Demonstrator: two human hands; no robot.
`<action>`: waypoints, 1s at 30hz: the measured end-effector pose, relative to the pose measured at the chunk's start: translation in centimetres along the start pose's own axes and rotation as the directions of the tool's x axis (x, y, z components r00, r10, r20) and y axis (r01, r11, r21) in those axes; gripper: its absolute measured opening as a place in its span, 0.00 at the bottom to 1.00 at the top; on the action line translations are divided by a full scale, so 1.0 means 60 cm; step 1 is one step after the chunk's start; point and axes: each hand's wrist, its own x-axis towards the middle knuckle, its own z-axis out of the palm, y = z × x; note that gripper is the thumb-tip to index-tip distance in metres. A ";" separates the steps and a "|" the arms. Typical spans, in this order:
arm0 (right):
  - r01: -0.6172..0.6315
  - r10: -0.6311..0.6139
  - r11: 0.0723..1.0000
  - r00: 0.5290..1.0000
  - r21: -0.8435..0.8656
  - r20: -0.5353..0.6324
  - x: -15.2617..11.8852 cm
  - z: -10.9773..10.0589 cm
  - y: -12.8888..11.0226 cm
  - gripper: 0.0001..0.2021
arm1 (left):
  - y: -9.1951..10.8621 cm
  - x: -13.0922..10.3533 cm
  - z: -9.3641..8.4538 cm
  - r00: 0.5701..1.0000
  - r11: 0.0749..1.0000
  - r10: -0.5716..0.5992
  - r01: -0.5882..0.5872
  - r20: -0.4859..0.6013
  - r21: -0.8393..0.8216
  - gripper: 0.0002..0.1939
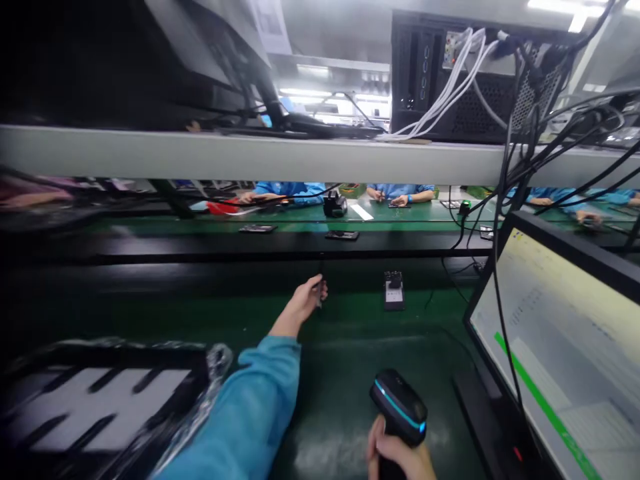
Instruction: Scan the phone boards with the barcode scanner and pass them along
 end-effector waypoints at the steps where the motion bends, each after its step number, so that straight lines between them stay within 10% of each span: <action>1: -0.060 0.061 0.998 0.993 -0.013 0.097 -0.008 0.012 -0.012 0.12 | -0.011 -0.034 -0.024 0.998 0.993 0.021 -0.014 0.060 -0.120 0.32; 5: -0.173 0.178 0.984 0.942 -0.043 0.285 -0.019 0.068 -0.031 0.11 | -0.046 -0.177 -0.072 0.934 0.635 0.176 0.133 0.310 -0.761 0.34; 10: -0.185 0.156 0.981 0.919 0.048 0.362 -0.031 0.104 -0.016 0.10 | -0.045 -0.279 -0.072 0.903 0.444 0.227 0.238 0.365 -0.864 0.38; 16: -0.035 0.073 0.988 0.965 -0.152 0.251 -0.080 0.094 -0.013 0.14 | -0.073 -0.291 -0.087 0.931 0.563 0.188 0.159 0.313 -0.811 0.41; 21: 0.103 -0.059 0.760 0.994 -0.641 0.090 -0.082 0.137 -0.006 0.13 | -0.100 -0.298 -0.080 0.998 0.815 0.009 0.030 0.066 -0.578 0.29; 30: 0.187 -0.164 0.639 0.981 -0.746 0.105 -0.017 0.174 0.016 0.07 | -0.083 -0.317 -0.079 0.984 0.964 0.153 -0.168 -0.087 -0.207 0.16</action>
